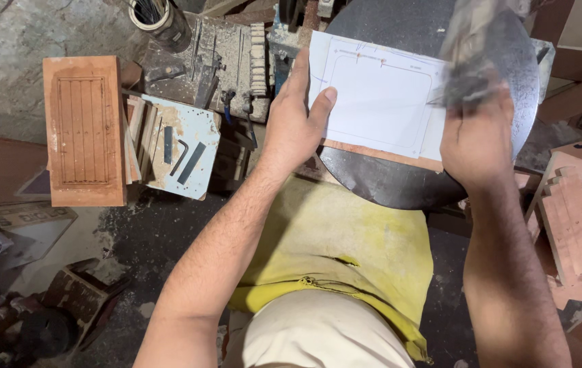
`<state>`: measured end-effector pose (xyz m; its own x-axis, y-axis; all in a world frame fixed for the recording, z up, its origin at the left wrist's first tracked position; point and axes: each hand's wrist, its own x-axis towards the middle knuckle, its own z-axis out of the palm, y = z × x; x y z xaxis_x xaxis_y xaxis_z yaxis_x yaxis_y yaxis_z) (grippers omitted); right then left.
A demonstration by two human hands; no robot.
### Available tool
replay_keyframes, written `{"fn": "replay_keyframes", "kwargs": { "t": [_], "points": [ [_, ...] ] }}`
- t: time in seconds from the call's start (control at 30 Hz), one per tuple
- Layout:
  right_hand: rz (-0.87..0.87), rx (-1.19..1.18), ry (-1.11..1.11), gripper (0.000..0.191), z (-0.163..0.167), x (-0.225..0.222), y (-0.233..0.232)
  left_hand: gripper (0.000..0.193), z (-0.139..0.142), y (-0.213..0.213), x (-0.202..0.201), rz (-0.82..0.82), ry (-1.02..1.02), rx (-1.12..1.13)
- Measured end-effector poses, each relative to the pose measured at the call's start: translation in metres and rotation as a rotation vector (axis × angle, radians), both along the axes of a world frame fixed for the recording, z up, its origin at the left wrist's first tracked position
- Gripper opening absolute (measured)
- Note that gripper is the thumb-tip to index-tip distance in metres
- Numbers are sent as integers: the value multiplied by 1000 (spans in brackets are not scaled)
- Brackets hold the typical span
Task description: The person stands at a scroll saw, adjusts the machine, and lays a yellow cloth over their lap. They place a small wooden board with a paper template on the round saw table and cut along the drawn outline, holding the board with one hand while guiding it into the blade. After cutting, they set the board down, remove the cloth, and step away from the machine.
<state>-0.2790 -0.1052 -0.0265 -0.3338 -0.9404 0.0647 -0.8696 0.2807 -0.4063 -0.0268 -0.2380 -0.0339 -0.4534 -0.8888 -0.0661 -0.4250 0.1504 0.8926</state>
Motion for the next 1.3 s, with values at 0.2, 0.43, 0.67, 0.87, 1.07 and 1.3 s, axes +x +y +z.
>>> {"fn": "replay_keyframes", "kwargs": {
  "t": [0.2,0.43,0.67,0.87,1.07,1.3],
  "points": [
    [66,-53,70,52,6,1,-2,73,-2,-3,-2,-4,18,-50],
    [76,-116,70,54,6,2,-4,73,-4,-6,-4,2,30,-87],
    [97,-122,102,47,-8,-12,-4,73,-3,-8,-5,4,49,-81],
    [5,-60,9,30,-14,-15,-7,73,-5,-9,-7,4,56,-83],
    [-81,-41,-211,34,-7,-11,-9,72,-12,-12,-9,1,67,-125],
    [-14,-98,20,55,-5,-10,-12,72,-11,-15,-11,7,44,-100]
  ]
}}
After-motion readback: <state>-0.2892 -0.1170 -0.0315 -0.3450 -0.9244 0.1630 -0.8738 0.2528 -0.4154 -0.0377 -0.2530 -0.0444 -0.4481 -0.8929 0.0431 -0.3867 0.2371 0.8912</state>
